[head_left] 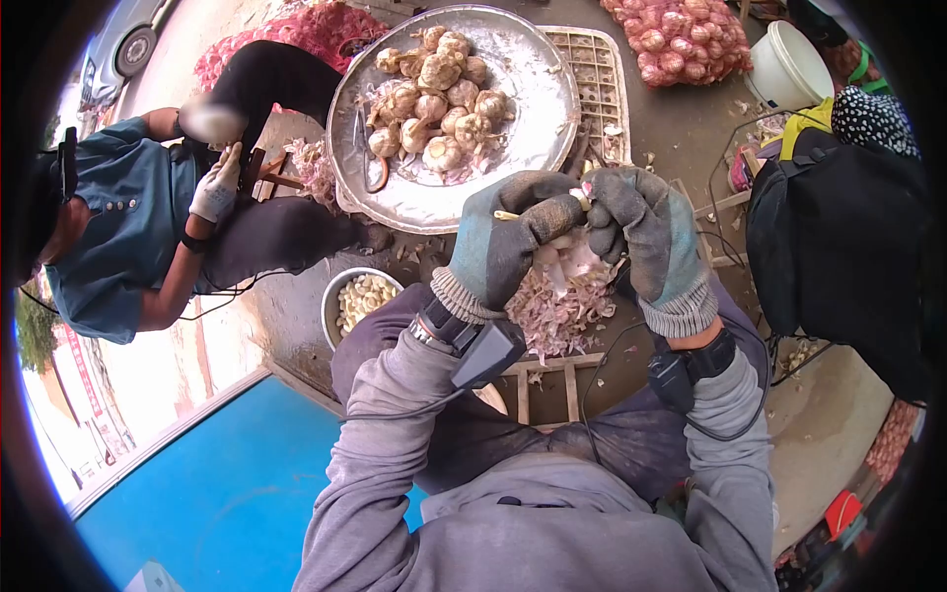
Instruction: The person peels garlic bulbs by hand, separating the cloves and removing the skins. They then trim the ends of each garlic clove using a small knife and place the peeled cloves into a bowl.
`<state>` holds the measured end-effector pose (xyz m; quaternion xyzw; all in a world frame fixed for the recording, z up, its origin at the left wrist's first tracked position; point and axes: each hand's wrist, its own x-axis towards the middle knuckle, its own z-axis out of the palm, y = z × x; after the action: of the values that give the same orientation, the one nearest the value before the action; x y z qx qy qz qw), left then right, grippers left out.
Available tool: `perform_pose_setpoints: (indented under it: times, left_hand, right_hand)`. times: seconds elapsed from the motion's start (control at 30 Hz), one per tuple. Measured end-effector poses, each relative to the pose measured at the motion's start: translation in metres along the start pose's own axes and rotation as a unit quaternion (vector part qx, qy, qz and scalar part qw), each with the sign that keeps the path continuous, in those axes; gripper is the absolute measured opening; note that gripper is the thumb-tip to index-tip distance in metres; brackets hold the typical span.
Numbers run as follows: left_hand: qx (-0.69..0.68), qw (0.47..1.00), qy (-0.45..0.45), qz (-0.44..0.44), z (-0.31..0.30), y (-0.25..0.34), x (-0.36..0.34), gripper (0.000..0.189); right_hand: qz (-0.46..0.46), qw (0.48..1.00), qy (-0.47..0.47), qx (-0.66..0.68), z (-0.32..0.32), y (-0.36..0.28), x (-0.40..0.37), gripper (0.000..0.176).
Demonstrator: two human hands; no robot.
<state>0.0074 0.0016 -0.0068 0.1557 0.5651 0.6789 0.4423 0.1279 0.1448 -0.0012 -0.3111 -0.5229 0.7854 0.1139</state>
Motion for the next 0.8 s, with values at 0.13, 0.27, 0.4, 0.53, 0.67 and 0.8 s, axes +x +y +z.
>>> perform_pose_setpoints:
  times: [0.13, 0.27, 0.4, 0.53, 0.67, 0.8]
  left_hand:
    - [-0.046, 0.999, -0.019, -0.007, 0.0, 0.002, -0.003, 0.035]
    - [-0.052, 0.998, -0.001, -0.022, 0.002, 0.007, -0.004, 0.036]
    - [-0.027, 0.998, -0.031, -0.042, 0.0, 0.01, -0.005, 0.036]
    - [-0.039, 0.998, -0.015, -0.049, -0.001, 0.015, -0.009, 0.035]
    - [-0.007, 1.0, -0.023, -0.017, -0.001, 0.013, -0.008, 0.036]
    - [0.062, 0.997, -0.031, 0.021, -0.003, 0.005, -0.004, 0.036]
  right_hand:
    - [-0.001, 1.0, 0.001, -0.031, 0.0, -0.001, -0.002, 0.035]
    - [-0.005, 1.0, -0.009, -0.025, -0.001, 0.002, 0.0, 0.036]
    - [0.013, 0.999, -0.027, -0.039, -0.003, 0.0, 0.0, 0.039]
    - [0.009, 0.999, -0.047, 0.018, -0.006, 0.003, 0.001, 0.041]
    - [0.03, 0.997, -0.074, 0.009, -0.009, -0.005, 0.003, 0.041]
    - [0.024, 0.997, -0.074, -0.024, -0.011, -0.009, 0.001, 0.04]
